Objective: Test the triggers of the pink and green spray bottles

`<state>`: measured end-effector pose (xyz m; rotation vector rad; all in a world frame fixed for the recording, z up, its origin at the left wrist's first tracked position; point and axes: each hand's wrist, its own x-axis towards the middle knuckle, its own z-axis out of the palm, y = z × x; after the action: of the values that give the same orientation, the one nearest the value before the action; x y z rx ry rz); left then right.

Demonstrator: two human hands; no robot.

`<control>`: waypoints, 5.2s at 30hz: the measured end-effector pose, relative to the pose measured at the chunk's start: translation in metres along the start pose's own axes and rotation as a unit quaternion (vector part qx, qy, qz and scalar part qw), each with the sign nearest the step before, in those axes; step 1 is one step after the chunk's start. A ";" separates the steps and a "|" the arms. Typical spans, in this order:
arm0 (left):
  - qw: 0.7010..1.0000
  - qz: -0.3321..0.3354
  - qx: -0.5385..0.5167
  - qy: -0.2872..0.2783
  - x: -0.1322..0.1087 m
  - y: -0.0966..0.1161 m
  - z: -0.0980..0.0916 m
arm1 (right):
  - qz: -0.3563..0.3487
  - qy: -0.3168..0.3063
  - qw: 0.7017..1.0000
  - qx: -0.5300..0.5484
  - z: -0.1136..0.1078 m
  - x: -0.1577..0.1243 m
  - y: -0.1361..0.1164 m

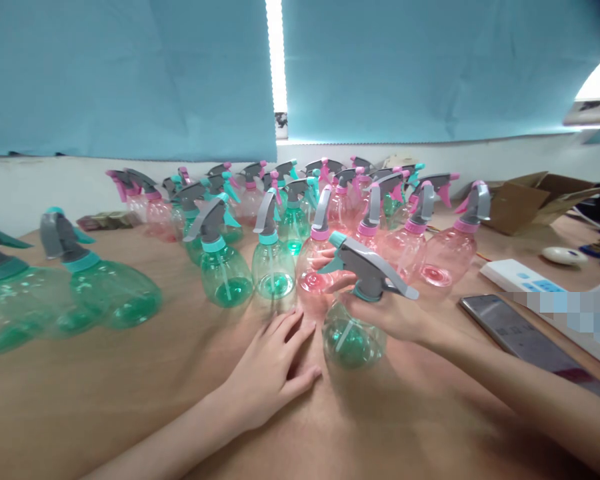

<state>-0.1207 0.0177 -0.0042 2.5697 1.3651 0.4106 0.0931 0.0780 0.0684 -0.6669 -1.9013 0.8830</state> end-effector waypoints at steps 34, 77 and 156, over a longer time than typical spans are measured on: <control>1.000 -0.004 0.022 -0.001 0.001 0.000 0.002 | 0.046 -0.024 0.999 0.015 -0.007 0.003 -0.012; 0.960 -0.117 -0.183 0.176 -0.055 0.019 -0.026 | -0.021 -0.064 0.988 0.137 0.098 0.017 -0.018; 0.947 -0.142 -0.245 0.152 -0.073 0.014 -0.061 | 0.106 -0.328 0.929 -0.132 0.051 0.019 -0.051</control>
<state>-0.1689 -0.0477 0.0464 1.9309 1.4719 0.9827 0.0345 0.0460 0.1017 -0.8166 -2.6178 1.0883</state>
